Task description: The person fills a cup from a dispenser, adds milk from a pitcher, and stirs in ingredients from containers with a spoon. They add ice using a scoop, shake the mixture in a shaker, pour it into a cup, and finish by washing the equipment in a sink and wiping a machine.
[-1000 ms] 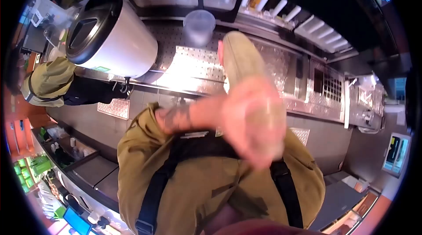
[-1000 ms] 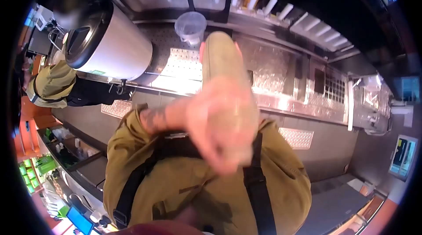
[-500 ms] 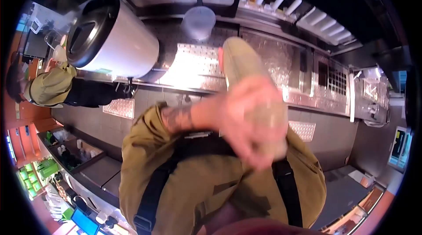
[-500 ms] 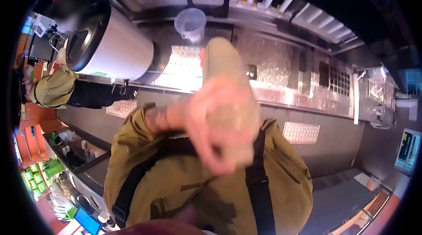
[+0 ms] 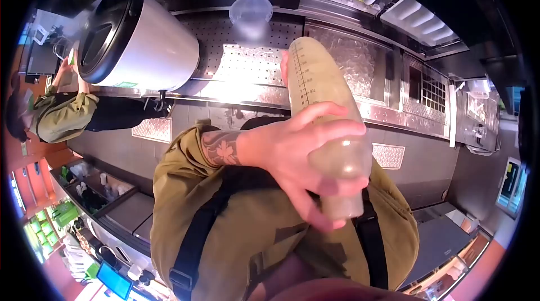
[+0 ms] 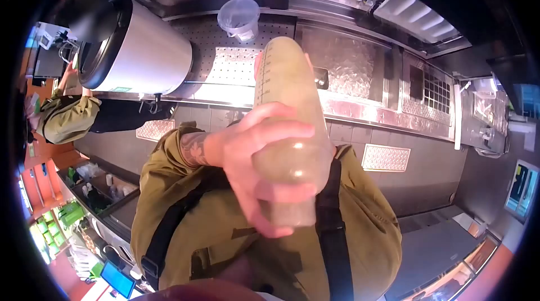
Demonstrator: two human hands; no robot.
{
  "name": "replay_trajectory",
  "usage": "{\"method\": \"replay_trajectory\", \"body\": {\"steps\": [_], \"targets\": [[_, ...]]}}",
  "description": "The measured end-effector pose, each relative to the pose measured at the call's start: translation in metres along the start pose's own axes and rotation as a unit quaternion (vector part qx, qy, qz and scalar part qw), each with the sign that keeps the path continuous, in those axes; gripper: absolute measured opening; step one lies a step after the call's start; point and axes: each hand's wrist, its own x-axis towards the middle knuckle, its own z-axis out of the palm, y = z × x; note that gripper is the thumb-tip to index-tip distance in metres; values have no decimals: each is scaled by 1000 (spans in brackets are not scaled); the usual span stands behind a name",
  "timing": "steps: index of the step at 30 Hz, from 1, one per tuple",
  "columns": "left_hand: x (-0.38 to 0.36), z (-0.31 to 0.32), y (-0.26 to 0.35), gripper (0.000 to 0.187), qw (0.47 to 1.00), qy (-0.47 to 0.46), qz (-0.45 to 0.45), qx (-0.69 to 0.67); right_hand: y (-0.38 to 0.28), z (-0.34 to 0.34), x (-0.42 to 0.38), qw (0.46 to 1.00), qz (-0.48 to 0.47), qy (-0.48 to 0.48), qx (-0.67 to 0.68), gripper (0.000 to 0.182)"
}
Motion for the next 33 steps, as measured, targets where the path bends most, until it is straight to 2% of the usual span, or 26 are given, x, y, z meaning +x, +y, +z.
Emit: {"method": "replay_trajectory", "body": {"steps": [2, 3, 5, 7, 9, 11, 12, 13, 14, 17, 20, 25, 26, 29, 30, 32, 33], "targets": [[-8, 7, -19, 53, 994, 36, -106, -13, -1, -6, 3, 1000, -4, 6, 2, 61], [-3, 7, -34, 48, 998, 41, -10, 46, 0, -10, 5, 1000, -10, 9, -3, 61], [6, 7, -65, 42, 964, 84, 179, 177, -5, -7, 11, 1000, -20, 9, -7, 62], [1, 16, -9, 47, 979, 66, 152, 116, -13, 3, 8, 1000, -6, -3, -4, 63], [3, 12, -1, 48, 985, 37, 117, 124, -16, 9, 1, 1000, 6, -2, 7, 63], [10, -1, -26, 45, 975, -3, 83, 208, -5, 2, -5, 1000, -3, 17, 0, 64], [9, 1, -47, 44, 965, 31, 128, 225, 3, -10, -3, 998, -51, 45, -17, 62], [8, 8, -50, 42, 969, 69, 133, 198, 10, -17, 3, 992, -97, 69, -37, 60], [11, 13, -49, 40, 970, 106, 140, 170, 0, -9, 8, 996, -71, 44, -33, 59], [5, 6, 4, 34, 993, 22, 64, 94, -13, -1, 9, 1000, -19, 3, -9, 59], [5, -6, -61, 42, 972, -34, 41, 230, -10, -12, 15, 999, -31, 14, -14, 58], [-3, 7, -14, 48, 998, 10, -2, 58, -10, -15, 5, 999, -27, 18, -5, 57], [-1, 1, -21, 45, 997, -9, -67, 31, -7, -19, -7, 999, -28, 21, -1, 57], [-18, 6, -52, 46, 983, 1, -186, -4, -4, -30, 5, 999, -41, 33, -8, 57], [-26, 8, -54, 49, 992, 16, -111, 48, -5, -36, 7, 999, -36, 36, -11, 57], [-15, -5, -20, 50, 985, 54, -164, -6, -11, -40, 8, 999, -19, 37, -21, 56], [-20, 3, -29, 51, 995, 69, -76, 11, -14, -45, 7, 999, -12, 47, -22, 56]]}}
